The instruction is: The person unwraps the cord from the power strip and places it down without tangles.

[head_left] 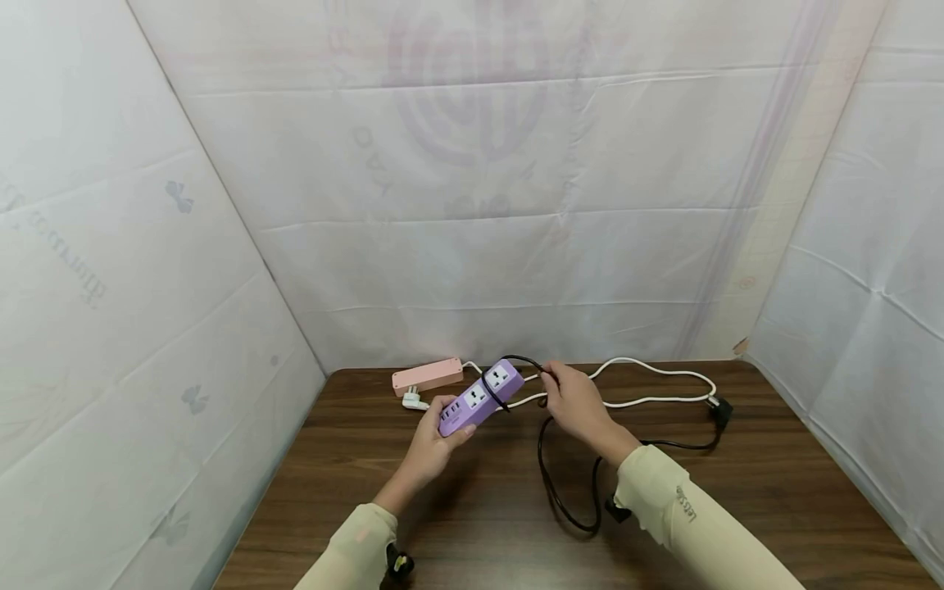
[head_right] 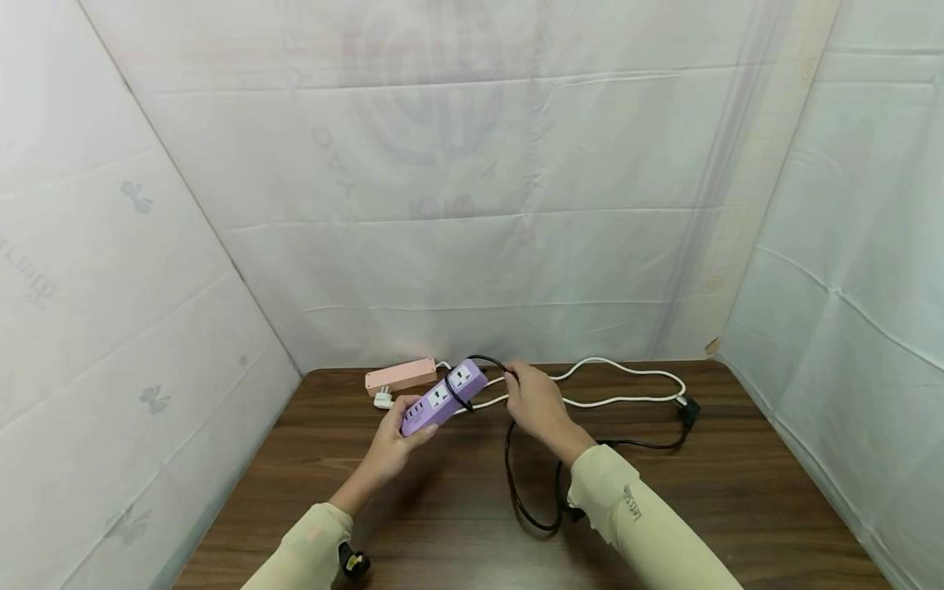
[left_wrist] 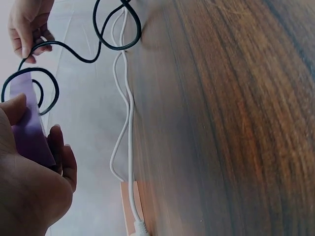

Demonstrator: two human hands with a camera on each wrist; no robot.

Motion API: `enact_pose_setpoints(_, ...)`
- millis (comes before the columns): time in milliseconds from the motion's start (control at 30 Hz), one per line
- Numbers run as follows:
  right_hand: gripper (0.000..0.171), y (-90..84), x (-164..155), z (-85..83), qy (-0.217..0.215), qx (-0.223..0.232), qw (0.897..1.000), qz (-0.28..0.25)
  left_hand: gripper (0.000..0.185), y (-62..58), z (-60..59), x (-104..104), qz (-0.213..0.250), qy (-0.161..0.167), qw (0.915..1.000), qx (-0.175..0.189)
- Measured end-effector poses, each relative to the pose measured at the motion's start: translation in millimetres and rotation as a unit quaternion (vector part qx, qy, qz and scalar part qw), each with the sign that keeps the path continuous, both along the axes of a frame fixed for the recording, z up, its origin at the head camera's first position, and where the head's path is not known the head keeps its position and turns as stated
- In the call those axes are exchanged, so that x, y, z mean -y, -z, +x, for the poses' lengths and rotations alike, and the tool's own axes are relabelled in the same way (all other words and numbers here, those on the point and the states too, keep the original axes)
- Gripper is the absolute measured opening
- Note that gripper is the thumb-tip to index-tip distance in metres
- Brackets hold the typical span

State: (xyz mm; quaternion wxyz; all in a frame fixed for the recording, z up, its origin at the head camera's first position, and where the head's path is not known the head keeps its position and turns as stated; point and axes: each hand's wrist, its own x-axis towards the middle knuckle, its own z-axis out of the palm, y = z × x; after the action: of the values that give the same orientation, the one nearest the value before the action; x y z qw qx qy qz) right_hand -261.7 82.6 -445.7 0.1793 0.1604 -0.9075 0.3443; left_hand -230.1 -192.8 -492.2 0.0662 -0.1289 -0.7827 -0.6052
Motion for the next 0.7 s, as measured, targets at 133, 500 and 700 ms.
enact_pose_setpoints(133, 0.014, 4.3, -11, -2.5, 0.0, 0.028, 1.0, -0.009, 0.046, 0.9, -1.1, 3, 0.003, -0.012, 0.9999, -0.002)
enact_pose_setpoints(500, 0.026, 16.3, -31, 1.8, -0.046, 0.159, 0.986, 0.015, 0.045, -2.1, -11.8, 13, 0.01, -0.11, 0.9938, -0.01)
enact_pose_setpoints(700, 0.019, 21.5, -33, 1.7, -0.092, 0.177, 0.98, 0.017, 0.046, -2.1, -13.1, 17, 0.012, -0.141, 0.9899, -0.015)
